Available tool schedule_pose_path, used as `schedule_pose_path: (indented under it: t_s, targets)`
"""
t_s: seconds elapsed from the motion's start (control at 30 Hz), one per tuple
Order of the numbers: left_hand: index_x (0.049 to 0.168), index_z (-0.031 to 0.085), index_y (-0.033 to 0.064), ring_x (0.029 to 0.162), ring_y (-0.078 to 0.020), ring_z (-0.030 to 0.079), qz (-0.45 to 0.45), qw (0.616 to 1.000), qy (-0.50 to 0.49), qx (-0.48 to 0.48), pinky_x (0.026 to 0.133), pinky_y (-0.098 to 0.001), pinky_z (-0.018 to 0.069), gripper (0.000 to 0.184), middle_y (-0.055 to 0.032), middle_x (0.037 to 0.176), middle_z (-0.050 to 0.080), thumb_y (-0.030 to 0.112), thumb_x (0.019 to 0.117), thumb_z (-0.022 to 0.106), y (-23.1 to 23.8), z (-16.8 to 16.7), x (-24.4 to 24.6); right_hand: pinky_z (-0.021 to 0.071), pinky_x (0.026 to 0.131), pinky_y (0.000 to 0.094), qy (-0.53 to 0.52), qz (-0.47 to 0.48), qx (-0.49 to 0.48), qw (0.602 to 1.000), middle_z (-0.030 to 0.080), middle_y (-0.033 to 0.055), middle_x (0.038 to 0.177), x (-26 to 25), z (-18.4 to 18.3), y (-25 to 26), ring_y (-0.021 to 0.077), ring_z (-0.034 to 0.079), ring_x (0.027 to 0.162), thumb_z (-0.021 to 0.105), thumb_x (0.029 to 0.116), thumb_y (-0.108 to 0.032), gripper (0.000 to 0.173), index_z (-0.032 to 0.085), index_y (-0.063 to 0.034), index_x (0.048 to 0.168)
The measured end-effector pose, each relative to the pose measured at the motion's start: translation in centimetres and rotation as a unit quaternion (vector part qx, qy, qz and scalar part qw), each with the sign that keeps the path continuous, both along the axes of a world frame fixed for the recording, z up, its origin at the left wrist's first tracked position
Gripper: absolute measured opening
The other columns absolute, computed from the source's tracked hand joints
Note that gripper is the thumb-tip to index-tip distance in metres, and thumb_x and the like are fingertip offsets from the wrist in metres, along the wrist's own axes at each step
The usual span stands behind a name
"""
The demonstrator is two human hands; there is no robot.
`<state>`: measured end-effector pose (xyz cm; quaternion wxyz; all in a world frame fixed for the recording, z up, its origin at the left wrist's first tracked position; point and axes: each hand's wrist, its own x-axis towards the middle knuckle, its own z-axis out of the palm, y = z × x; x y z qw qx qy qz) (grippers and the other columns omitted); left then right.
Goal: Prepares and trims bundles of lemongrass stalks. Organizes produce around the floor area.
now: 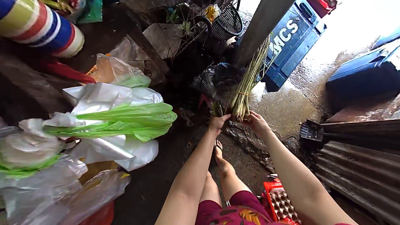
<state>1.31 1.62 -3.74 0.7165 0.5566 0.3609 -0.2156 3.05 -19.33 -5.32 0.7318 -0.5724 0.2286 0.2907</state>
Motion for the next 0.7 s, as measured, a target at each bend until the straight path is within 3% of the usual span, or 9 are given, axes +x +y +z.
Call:
schedule_pose_path:
  t_s: [0.07,0.17,0.23,0.3,0.37,0.43,0.57,0.7]
  targets:
    - [0.123,0.062,-0.0045,0.105,-0.0217,0.068,0.009,0.998,-0.057,0.024,0.095,-0.0394,0.0569,0.048,-0.0172,0.114,0.069,0.006,0.0819,0.085,0.0,1.0,0.2,0.0605,0.090,0.0442,-0.002,-0.025,0.024,0.999,0.068,0.0181,0.114,-0.2,-0.2,0.8,0.0268,0.070,0.100,0.037,0.1064,-0.007,0.035,0.052,0.0032,0.136]
    - [0.113,0.068,-0.0027,0.097,-0.0195,0.071,-0.027,0.989,-0.109,0.091,0.091,-0.0400,0.0589,0.044,-0.0147,0.103,0.073,0.011,0.0773,0.089,0.1,1.3,0.4,0.0605,0.091,0.0436,-0.017,-0.038,0.022,0.999,0.068,0.0188,0.116,-0.6,-0.3,2.0,0.0266,0.071,0.102,0.035,0.1080,-0.008,0.035,0.050,0.0029,0.138]
    - [0.110,0.069,-0.0016,0.095,-0.0192,0.071,-0.053,0.984,-0.105,0.135,0.090,-0.0407,0.0589,0.043,-0.0136,0.100,0.073,0.015,0.0772,0.090,0.2,1.0,0.4,0.0617,0.090,0.0409,-0.051,0.013,-0.070,0.996,0.069,0.0185,0.118,-0.8,-0.4,2.4,0.0243,0.072,0.102,0.040,0.1092,-0.010,0.036,0.051,0.0025,0.141]
    - [0.111,0.068,-0.0021,0.095,-0.0213,0.070,-0.059,0.981,-0.076,0.169,0.090,-0.0430,0.0576,0.041,-0.0152,0.100,0.072,0.017,0.0798,0.088,0.2,0.3,0.3,0.0594,0.089,0.0384,-0.088,0.085,-0.218,0.968,0.070,0.0165,0.115,-1.0,0.0,2.9,0.0207,0.071,0.097,0.045,0.1092,-0.017,0.037,0.055,-0.0003,0.141]
    - [0.112,0.068,-0.0025,0.096,-0.0224,0.070,-0.059,0.979,-0.051,0.186,0.091,-0.0440,0.0567,0.040,-0.0159,0.102,0.072,0.018,0.0825,0.086,0.3,-0.4,0.0,0.0578,0.091,0.0411,-0.118,0.115,-0.298,0.940,0.071,0.0163,0.112,-1.2,1.0,3.8,0.0217,0.071,0.097,0.046,0.1090,-0.021,0.038,0.058,-0.0019,0.139]
    - [0.113,0.068,-0.0020,0.098,-0.0224,0.070,-0.066,0.977,-0.045,0.199,0.093,-0.0443,0.0557,0.042,-0.0156,0.103,0.072,0.023,0.0844,0.085,0.4,-0.5,-0.3,0.0591,0.094,0.0403,-0.122,0.092,-0.290,0.945,0.073,0.0152,0.112,-1.1,1.9,4.9,0.0208,0.073,0.099,0.050,0.1079,-0.019,0.037,0.060,-0.0015,0.138]
    - [0.119,0.067,-0.0011,0.103,-0.0234,0.070,-0.106,0.947,-0.058,0.297,0.097,-0.0451,0.0544,0.045,-0.0153,0.107,0.073,0.028,0.0869,0.082,-0.6,1.2,-1.3,0.0614,0.086,0.0366,-0.087,0.016,-0.215,0.973,0.076,0.0116,0.101,-0.6,2.9,6.5,0.0166,0.074,0.089,0.059,0.1045,-0.018,0.030,0.068,-0.0012,0.128]
    - [0.125,0.059,-0.0075,0.110,-0.0261,0.067,-0.074,0.946,-0.100,0.300,0.101,-0.0418,0.0533,0.058,-0.0213,0.118,0.068,0.026,0.0852,0.084,-2.5,1.1,-3.6,0.0560,0.088,0.0361,-0.080,0.029,-0.244,0.966,0.074,0.0092,0.099,-0.5,3.9,7.1,0.0144,0.070,0.088,0.054,0.1072,-0.023,0.033,0.069,-0.0035,0.129]
